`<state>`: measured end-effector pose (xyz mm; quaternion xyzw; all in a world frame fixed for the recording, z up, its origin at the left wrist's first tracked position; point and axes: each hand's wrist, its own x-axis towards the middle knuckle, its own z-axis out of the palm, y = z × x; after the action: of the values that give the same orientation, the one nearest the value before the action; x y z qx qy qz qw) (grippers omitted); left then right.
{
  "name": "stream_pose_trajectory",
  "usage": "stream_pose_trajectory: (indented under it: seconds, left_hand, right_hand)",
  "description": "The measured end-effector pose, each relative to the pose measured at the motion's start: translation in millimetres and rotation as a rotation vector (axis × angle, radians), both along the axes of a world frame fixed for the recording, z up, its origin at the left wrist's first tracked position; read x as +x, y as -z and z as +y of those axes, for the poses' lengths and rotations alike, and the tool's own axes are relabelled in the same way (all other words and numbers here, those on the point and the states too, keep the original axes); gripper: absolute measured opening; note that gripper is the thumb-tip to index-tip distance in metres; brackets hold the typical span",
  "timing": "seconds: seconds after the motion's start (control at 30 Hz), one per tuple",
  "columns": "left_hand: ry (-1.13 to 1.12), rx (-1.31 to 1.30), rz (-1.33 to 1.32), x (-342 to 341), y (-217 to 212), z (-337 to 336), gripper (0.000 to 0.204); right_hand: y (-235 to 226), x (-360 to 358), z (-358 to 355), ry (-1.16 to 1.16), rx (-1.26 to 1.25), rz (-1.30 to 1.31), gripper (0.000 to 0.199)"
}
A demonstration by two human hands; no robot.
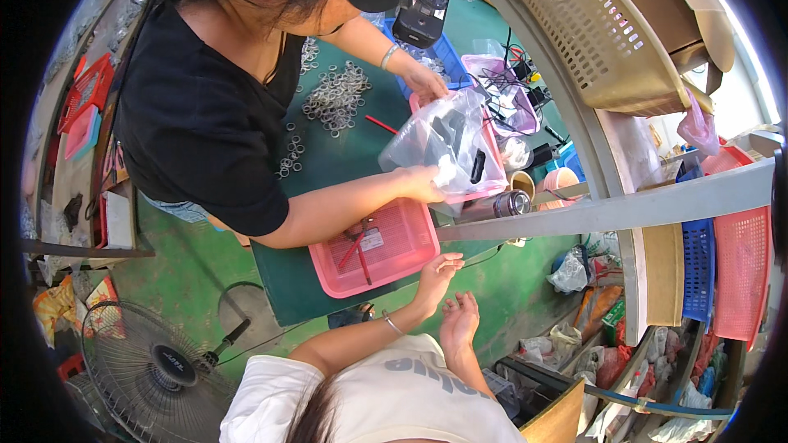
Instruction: The person sorts small metal rings on a green workstation, picking them up by hand and placing them into small plastic bags or bins.
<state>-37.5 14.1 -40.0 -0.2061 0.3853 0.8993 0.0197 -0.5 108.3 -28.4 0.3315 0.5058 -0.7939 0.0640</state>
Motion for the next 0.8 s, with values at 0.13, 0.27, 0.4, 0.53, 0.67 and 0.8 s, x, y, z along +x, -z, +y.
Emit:
stream_pose_trajectory:
  seconds: [0.13, 0.27, 0.4, 0.53, 0.67, 0.8]
  left_hand:
    - [-0.077, -0.032, -0.010, -1, 6, 0, 0.028]
    - [-0.107, -0.098, -0.008, -1, 11, -5, 0.028]
    - [-0.135, -0.098, -0.017, 1, 16, -7, 0.029]
    - [-0.137, -0.122, -0.033, 4, 15, -11, 0.029]
    - [-0.129, -0.117, -0.032, 7, 23, -11, 0.027]
    - [-0.126, -0.114, -0.046, 10, 29, -10, 0.023]
  right_hand:
    - [2, -1, -1, 0.008, 0.084, 0.057, 0.041]
    - [5, -1, 2, -0.009, 0.044, -0.011, 0.047]
    - [8, 0, 2, -0.065, 0.073, -0.056, 0.055]
    - [8, 0, 0, -0.122, 0.102, -0.063, 0.057]
    - [8, 1, -1, -0.137, 0.107, -0.082, 0.057]
    - [7, 2, 0, -0.150, 0.124, -0.080, 0.055]
